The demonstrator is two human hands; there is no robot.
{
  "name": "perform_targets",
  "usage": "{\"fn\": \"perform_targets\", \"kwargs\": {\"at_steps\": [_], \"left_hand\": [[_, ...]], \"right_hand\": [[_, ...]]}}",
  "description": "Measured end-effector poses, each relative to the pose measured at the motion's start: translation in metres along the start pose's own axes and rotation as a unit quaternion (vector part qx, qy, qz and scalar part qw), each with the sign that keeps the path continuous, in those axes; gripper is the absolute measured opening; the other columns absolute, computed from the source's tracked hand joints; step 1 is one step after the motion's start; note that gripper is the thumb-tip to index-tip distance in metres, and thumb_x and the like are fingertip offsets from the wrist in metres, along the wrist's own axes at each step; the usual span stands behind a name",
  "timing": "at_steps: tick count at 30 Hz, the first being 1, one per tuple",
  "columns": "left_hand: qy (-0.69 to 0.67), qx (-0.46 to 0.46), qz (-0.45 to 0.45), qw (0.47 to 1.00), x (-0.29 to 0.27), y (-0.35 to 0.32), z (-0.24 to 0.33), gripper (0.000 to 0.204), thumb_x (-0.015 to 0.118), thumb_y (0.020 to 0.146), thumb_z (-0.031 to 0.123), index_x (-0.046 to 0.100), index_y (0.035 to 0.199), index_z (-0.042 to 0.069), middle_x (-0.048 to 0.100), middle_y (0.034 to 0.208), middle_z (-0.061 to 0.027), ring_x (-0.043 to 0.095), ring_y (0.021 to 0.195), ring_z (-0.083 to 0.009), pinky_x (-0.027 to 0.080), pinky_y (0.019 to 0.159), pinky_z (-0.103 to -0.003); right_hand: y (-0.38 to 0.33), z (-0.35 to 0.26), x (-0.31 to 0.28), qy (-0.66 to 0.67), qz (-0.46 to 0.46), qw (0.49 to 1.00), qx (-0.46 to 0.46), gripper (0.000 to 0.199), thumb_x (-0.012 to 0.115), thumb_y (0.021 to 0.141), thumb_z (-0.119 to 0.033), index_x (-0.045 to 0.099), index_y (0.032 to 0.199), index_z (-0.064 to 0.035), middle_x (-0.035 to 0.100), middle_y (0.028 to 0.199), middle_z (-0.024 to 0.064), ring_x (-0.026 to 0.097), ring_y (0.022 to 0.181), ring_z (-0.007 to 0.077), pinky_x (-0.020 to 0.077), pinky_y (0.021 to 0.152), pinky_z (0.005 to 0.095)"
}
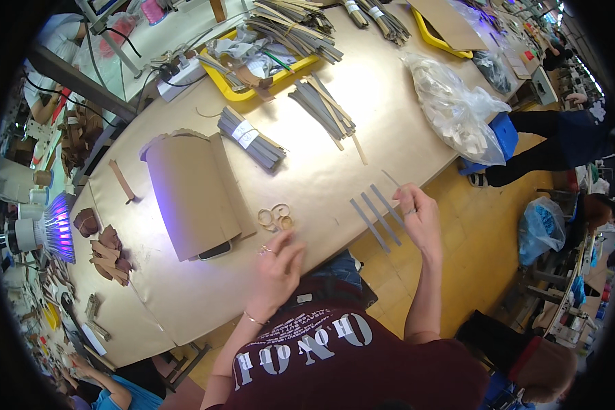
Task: The person organizes materials on a workbench, then repeatedly picks up thin strips and small rubber bands, twisting the bands around the strips to form looped components. The person places the finished components on the table and continues the process with additional strips.
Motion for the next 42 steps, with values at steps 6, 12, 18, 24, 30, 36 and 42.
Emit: {"fn": "perform_targets", "kwargs": {"at_steps": [6, 12, 18, 24, 30, 36, 42], "left_hand": [[0.049, 0.059, -0.022, 0.997, 0.014, -0.022, -0.011, 0.022, 0.072, 0.080, 0.004, 0.069, 0.102, 0.009, 0.062, 0.122, -0.0124, 0.060, 0.109, -0.0303, 0.044, 0.094, -0.043], [0.027, 0.039, -0.008, 0.999, 0.015, -0.020, -0.016, 0.021, 0.073, 0.078, 0.004, 0.070, 0.099, 0.009, 0.063, 0.119, -0.0118, 0.061, 0.108, -0.0301, 0.043, 0.094, -0.042], [0.027, 0.037, -0.010, 0.999, 0.013, -0.018, -0.014, 0.020, 0.074, 0.078, 0.005, 0.070, 0.097, 0.008, 0.064, 0.119, -0.0115, 0.061, 0.108, -0.0301, 0.043, 0.094, -0.042], [0.028, 0.030, -0.014, 0.999, 0.012, -0.016, -0.012, 0.019, 0.074, 0.078, 0.006, 0.069, 0.097, 0.009, 0.063, 0.118, -0.0106, 0.060, 0.108, -0.0300, 0.044, 0.094, -0.042], [0.016, 0.040, -0.012, 0.999, 0.010, -0.013, -0.011, 0.018, 0.075, 0.077, 0.005, 0.070, 0.095, 0.008, 0.064, 0.115, -0.0115, 0.060, 0.107, -0.0310, 0.045, 0.092, -0.041], [-0.001, 0.041, -0.011, 0.999, 0.008, -0.015, -0.013, 0.016, 0.073, 0.081, 0.010, 0.069, 0.097, 0.009, 0.064, 0.116, -0.0096, 0.061, 0.108, -0.0284, 0.044, 0.094, -0.042], [-0.009, 0.022, -0.010, 1.000, 0.007, -0.016, -0.014, 0.013, 0.072, 0.084, 0.011, 0.070, 0.096, 0.009, 0.064, 0.115, -0.0083, 0.061, 0.108, -0.0266, 0.044, 0.094, -0.040]], "right_hand": [[0.012, 0.030, 0.009, -0.104, 0.002, 0.993, 0.064, 0.037, 0.049, 0.100, -0.034, 0.063, 0.088, -0.0024, 0.064, 0.074, 0.0196, 0.062, 0.074, 0.0408, 0.0471, 0.069, 0.0455], [0.012, 0.034, 0.011, -0.158, 0.012, 0.981, 0.111, 0.045, 0.051, 0.099, -0.039, 0.065, 0.078, -0.0013, 0.062, 0.067, 0.0203, 0.062, 0.070, 0.0417, 0.0472, 0.069, 0.0473], [0.015, 0.034, 0.011, -0.205, 0.026, 0.966, 0.152, 0.058, 0.057, 0.095, -0.049, 0.062, 0.063, -0.0001, 0.058, 0.058, 0.0220, 0.061, 0.063, 0.0420, 0.0472, 0.065, 0.0483], [0.022, 0.040, 0.007, -0.265, -0.007, 0.938, 0.223, 0.064, 0.062, 0.087, -0.060, 0.065, 0.062, -0.0018, 0.061, 0.058, 0.0160, 0.063, 0.063, 0.0377, 0.0489, 0.063, 0.0463], [0.022, 0.013, -0.007, -0.435, 0.137, 0.880, 0.136, 0.054, 0.067, 0.085, -0.056, 0.071, 0.097, -0.0034, 0.069, 0.096, 0.0123, 0.067, 0.092, 0.0293, 0.0506, 0.078, 0.0407], [0.075, -0.045, 0.038, -0.141, 0.167, 0.972, -0.084, 0.038, 0.069, 0.089, -0.038, 0.069, 0.105, -0.0035, 0.067, 0.103, 0.0139, 0.062, 0.098, 0.0304, 0.0478, 0.085, 0.0419], [0.145, -0.080, 0.086, -0.192, 0.158, 0.961, -0.123, 0.026, 0.069, 0.090, -0.029, 0.072, 0.101, -0.0061, 0.068, 0.099, 0.0118, 0.064, 0.095, 0.0290, 0.0471, 0.084, 0.0421]]}}
Point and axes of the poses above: each hand's wrist, its own y-axis towards the middle knuckle, its own x-axis out of the palm, z = x × y, the point moved 5 cm from there along y, towards the middle knuckle
